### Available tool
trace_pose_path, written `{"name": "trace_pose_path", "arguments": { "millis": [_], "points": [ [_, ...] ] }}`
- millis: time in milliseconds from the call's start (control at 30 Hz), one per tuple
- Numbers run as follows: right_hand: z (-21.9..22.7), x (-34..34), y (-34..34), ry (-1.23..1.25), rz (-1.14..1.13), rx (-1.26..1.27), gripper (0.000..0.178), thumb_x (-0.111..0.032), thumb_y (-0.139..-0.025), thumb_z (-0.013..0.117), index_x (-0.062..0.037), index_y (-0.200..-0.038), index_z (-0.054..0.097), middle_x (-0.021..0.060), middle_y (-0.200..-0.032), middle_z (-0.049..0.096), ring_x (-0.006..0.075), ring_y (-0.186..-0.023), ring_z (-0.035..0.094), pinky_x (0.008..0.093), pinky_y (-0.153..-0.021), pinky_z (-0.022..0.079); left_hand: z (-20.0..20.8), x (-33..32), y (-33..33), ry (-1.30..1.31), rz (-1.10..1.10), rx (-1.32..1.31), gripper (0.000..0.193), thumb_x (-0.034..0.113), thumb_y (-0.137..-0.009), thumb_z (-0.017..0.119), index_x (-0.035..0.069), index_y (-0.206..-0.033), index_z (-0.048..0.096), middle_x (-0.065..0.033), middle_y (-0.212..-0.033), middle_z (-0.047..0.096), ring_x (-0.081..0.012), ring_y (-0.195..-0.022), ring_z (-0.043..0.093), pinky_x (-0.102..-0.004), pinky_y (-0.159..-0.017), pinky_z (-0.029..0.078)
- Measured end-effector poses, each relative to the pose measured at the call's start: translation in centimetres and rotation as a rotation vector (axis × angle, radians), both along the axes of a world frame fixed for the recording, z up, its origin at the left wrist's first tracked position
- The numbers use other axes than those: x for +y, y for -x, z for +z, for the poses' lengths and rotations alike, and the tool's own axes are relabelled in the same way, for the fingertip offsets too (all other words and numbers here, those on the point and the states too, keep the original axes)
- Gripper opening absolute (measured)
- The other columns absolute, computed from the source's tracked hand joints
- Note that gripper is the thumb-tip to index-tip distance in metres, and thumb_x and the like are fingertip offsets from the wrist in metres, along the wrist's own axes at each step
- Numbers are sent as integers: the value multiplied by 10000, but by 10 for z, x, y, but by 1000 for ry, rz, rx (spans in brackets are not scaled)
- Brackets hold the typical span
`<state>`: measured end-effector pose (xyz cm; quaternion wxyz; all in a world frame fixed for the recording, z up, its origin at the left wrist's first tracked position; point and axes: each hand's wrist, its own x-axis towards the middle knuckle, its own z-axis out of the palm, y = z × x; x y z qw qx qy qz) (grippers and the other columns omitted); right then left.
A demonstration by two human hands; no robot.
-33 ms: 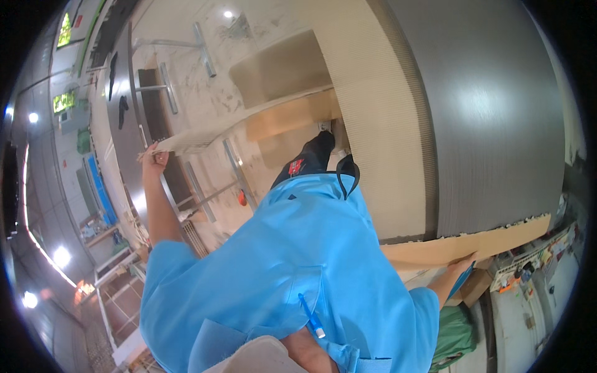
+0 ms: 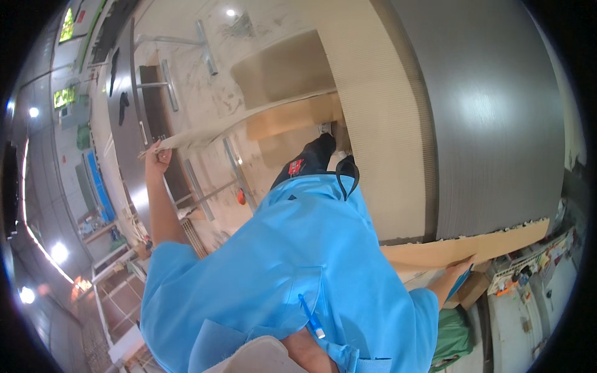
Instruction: The person assembles a curved table by placing a large cardboard sheet onto a metal tabletop, aligning it, and securing it with tape. They smooth the cardboard and apply tape along the edges to hold it in place.
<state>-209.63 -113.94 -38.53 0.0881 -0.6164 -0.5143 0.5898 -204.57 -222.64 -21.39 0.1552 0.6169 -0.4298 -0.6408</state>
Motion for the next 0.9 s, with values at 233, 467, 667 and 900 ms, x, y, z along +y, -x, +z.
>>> {"name": "trace_pose_path", "arguments": {
  "millis": [233,467,667,900],
  "points": [
    [-28,28,-15,-43,110,91,694,-600,-1027,456,-49,-1445,509,143,-1450,564,320,-1284,572,415,-1076,455,-42,58,-1,37,-21,33,196,111,-885,714,51,-1026,591,-91,-910,651,-222,-799,659,-358,-776,609],
    [-33,-4,8,-1297,397,-866,719,-604,-1009,453,65,-1251,564,325,-1229,605,484,-1137,604,518,-906,528,-81,65,24,-101,-190,140,195,130,-925,683,31,-1061,585,-110,-943,632,-216,-803,642,-345,-684,594],
    [74,-185,168,-1123,854,27,503,-339,-1042,555,31,-1382,565,224,-1377,601,371,-1279,569,433,-1073,455,-85,89,40,27,-94,215,275,143,-966,658,-10,-1188,603,-138,-1011,639,-264,-901,658,-351,-826,593],
    [163,-546,244,-43,2091,654,512,-418,-959,669,-31,-1294,657,137,-1201,702,220,-1096,652,367,-967,504,-58,108,8,102,-171,97,339,199,-979,638,-26,-1229,597,-172,-1210,596,-282,-998,656,-382,-956,558]
  ]
}}
